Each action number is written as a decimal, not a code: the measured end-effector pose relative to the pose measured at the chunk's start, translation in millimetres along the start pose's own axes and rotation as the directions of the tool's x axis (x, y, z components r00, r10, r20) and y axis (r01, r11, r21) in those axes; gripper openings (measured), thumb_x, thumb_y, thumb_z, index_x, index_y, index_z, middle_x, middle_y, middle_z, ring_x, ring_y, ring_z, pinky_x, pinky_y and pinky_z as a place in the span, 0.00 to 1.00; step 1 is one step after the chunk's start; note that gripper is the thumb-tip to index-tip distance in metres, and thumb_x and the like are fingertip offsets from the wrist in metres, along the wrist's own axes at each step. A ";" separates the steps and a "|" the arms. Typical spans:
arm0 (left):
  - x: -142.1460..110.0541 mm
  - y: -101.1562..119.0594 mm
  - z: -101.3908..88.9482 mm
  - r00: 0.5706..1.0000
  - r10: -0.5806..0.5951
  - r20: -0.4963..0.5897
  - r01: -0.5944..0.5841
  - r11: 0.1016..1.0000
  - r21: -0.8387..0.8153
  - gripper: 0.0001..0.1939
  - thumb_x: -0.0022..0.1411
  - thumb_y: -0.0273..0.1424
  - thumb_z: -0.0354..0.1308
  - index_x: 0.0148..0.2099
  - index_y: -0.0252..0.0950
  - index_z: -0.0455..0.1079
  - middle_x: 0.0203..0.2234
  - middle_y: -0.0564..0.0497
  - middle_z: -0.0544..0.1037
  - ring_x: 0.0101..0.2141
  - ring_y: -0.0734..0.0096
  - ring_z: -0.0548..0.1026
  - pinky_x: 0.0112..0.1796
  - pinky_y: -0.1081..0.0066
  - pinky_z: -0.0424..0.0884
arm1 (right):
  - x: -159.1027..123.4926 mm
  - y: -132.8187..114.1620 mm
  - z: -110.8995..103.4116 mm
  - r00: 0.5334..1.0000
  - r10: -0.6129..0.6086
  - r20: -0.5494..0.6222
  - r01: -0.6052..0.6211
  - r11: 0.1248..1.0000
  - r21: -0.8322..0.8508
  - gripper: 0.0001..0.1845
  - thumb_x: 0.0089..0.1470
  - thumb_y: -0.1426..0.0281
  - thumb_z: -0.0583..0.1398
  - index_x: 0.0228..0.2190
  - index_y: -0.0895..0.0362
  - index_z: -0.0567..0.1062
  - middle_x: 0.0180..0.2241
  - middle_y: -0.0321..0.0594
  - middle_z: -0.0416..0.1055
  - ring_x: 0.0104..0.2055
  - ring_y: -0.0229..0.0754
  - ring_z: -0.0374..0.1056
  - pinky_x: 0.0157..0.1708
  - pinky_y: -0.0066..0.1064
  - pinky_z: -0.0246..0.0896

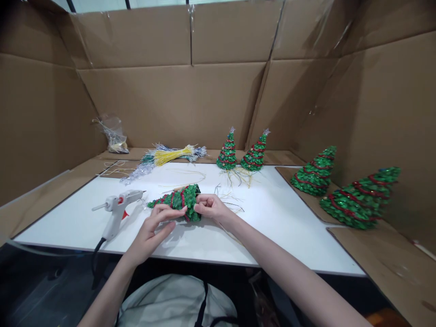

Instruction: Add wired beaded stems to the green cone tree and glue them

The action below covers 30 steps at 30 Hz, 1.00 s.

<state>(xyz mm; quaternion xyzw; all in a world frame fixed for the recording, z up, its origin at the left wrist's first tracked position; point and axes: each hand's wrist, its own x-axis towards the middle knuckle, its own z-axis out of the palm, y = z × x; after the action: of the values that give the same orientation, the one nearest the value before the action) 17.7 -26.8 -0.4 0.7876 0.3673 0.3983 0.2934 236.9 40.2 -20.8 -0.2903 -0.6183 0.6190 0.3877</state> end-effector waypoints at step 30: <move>-8.1 1.9 4.2 0.991 0.092 -0.092 -0.082 0.990 0.114 0.18 0.65 0.26 0.50 0.56 0.43 0.67 0.53 0.50 0.72 0.53 0.63 0.64 0.53 0.61 0.62 | 3.6 -5.1 3.6 1.000 0.011 -0.005 -0.011 0.999 0.053 0.24 0.39 0.54 0.68 0.25 0.60 0.67 0.13 0.24 0.50 0.15 0.26 0.41 0.16 0.25 0.33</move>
<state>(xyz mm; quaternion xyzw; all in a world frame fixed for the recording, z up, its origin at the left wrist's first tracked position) 18.6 -35.2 -4.4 0.7976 0.3678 0.4278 0.2136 232.6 40.9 -15.0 -0.2850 -0.5989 0.6366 0.3936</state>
